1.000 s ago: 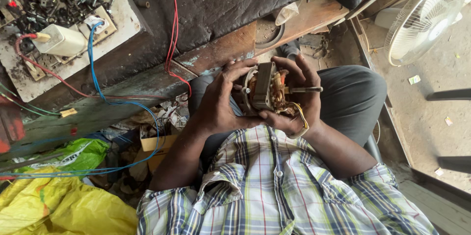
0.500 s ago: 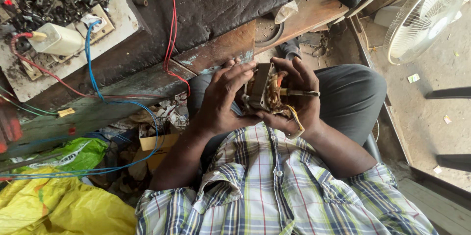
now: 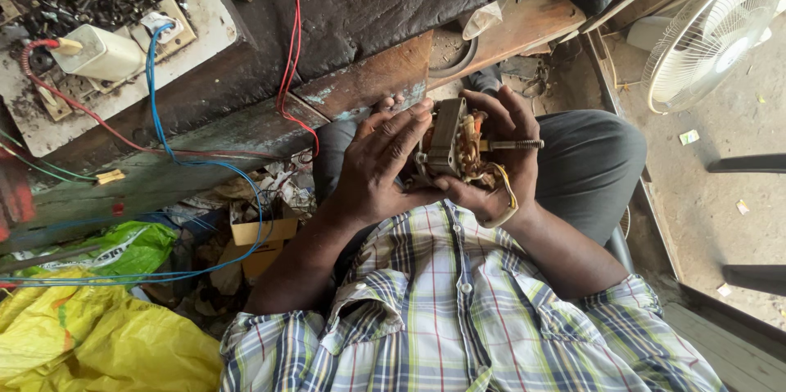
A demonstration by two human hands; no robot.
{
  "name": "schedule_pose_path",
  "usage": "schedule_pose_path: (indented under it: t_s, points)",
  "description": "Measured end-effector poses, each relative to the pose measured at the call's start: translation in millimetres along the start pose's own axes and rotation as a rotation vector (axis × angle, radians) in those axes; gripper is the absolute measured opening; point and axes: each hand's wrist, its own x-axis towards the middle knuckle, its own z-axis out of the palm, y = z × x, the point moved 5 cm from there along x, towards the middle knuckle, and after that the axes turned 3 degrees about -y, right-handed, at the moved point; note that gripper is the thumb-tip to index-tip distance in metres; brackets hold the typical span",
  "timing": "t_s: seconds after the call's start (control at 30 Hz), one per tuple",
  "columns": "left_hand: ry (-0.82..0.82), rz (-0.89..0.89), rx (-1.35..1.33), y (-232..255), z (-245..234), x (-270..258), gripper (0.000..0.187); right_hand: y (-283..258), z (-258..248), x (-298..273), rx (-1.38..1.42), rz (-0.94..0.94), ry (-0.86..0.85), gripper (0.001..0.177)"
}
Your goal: The person disassembles a small electrical motor using a screwdriver and a hammer. They remove the outer casing to expose the internal components, including the rotor and stator, and inspect the wiring and shaft.
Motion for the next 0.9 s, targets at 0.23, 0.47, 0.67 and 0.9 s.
schedule_pose_path:
  t_s: [0.23, 0.47, 0.67, 0.9]
  points:
    - [0.047, 0.006, 0.037, 2, 2, 4, 0.104, 2, -4, 3, 0.032, 0.076, 0.007, 0.11]
    - [0.034, -0.015, -0.012, 1, 7, 4, 0.104, 2, -6, 1, 0.02, 0.108, 0.013, 0.111]
    - [0.074, -0.038, -0.135, -11, 19, -1, 0.11, -15, 4, 12, -0.288, 0.086, -0.072, 0.102]
    - [0.211, -0.115, -0.311, -25, 10, 8, 0.107, -49, 8, 58, -0.574, -0.036, -0.349, 0.11]
